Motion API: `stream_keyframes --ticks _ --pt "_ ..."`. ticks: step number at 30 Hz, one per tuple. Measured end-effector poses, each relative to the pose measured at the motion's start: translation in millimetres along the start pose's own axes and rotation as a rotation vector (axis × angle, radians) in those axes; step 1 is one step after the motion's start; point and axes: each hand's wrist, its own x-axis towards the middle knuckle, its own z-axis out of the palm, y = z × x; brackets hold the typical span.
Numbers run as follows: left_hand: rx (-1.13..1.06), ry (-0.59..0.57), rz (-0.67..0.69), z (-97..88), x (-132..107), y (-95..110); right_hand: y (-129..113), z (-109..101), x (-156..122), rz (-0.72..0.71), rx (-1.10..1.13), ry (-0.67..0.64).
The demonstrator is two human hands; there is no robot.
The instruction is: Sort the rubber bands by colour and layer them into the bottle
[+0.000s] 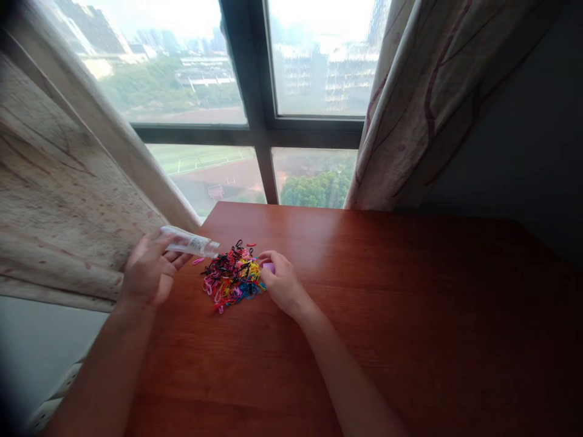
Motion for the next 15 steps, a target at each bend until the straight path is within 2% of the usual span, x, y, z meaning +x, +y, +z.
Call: stream_keyframes --ticks 8,15 --pt "-0.013 -0.060 -0.090 5.2 -3 -2 3 -9 2 0.132 0.256 0.010" --pt "-0.006 -0.069 -0.073 16.2 -1 -8 4 -17 5 0.156 0.208 0.086"
